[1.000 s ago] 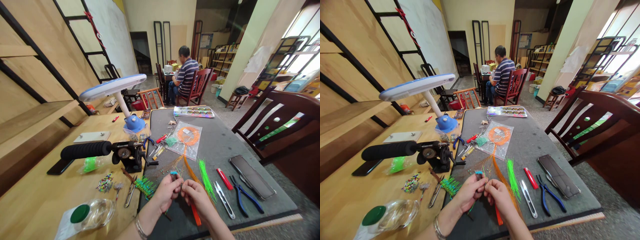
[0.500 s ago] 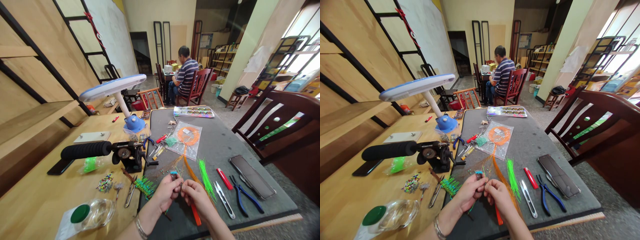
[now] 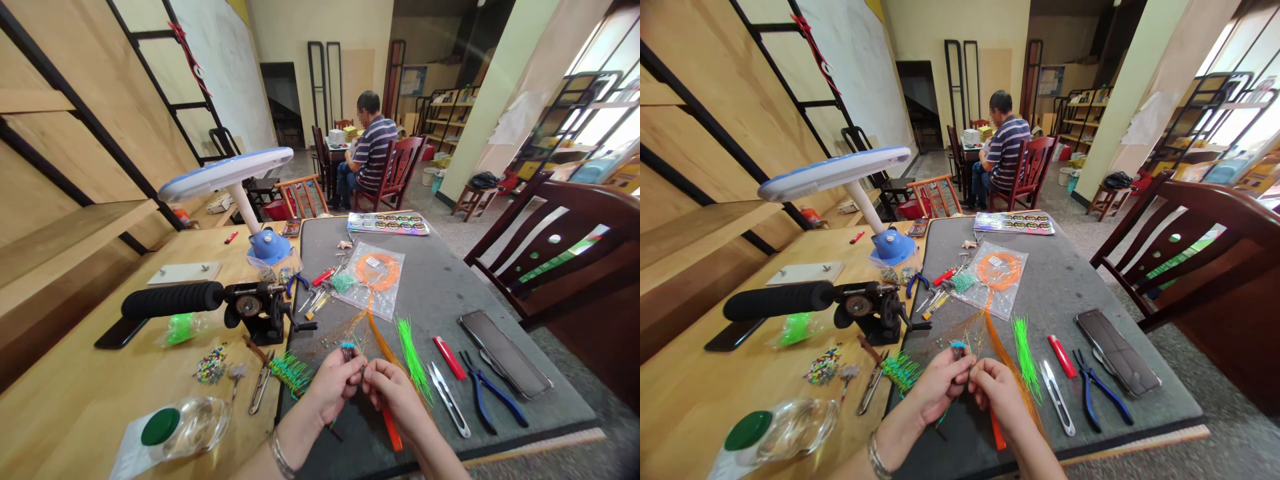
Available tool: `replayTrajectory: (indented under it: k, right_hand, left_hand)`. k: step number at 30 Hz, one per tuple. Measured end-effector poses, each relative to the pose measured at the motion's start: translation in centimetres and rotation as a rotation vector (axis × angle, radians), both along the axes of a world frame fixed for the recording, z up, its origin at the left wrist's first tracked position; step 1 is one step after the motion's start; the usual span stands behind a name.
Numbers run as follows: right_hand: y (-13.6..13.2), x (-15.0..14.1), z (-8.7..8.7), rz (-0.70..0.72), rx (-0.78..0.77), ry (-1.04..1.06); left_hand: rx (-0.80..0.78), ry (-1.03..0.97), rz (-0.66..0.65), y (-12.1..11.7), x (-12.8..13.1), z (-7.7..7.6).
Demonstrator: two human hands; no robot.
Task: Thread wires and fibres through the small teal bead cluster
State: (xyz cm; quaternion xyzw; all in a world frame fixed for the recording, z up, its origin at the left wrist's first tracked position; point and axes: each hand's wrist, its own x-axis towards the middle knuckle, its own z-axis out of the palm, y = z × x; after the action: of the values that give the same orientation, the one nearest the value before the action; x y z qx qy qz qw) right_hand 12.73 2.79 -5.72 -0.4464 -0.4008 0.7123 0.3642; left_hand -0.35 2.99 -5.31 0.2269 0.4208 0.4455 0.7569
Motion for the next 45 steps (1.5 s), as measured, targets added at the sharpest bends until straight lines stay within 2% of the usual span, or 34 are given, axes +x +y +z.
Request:
replayTrajectory:
  k: [8,14,20,27,35,45]
  right_hand:
    - [0.0,0.0,-0.1,-0.002,-0.006,0.009]
    - [0.1,0.1,-0.3,0.001,0.001,0.017]
    - [0.3,0.3,-0.8,0.023,0.003,-0.025]
    - [0.5,0.8,-0.1,-0.015,-0.065,0.088]
    - [0.4,1.4,0.0,0.083,0.058,-0.107]
    - [1.0,0.8,-0.7,0.058,0.112,-0.156]
  left_hand:
    - [0.013,0.004,0.012,0.0,0.0,-0.1]
    - [0.051,0.084,0.048,-0.1,0.2,0.0]
    - [0.171,0.192,0.123,-0.1,0.5,0.5]
    - [0.206,0.246,0.136,0.1,0.7,0.2]
    - [0.254,0.279,0.181,0.2,0.9,0.1]
    - [0.371,0.387,0.168,0.4,0.5,0.6]
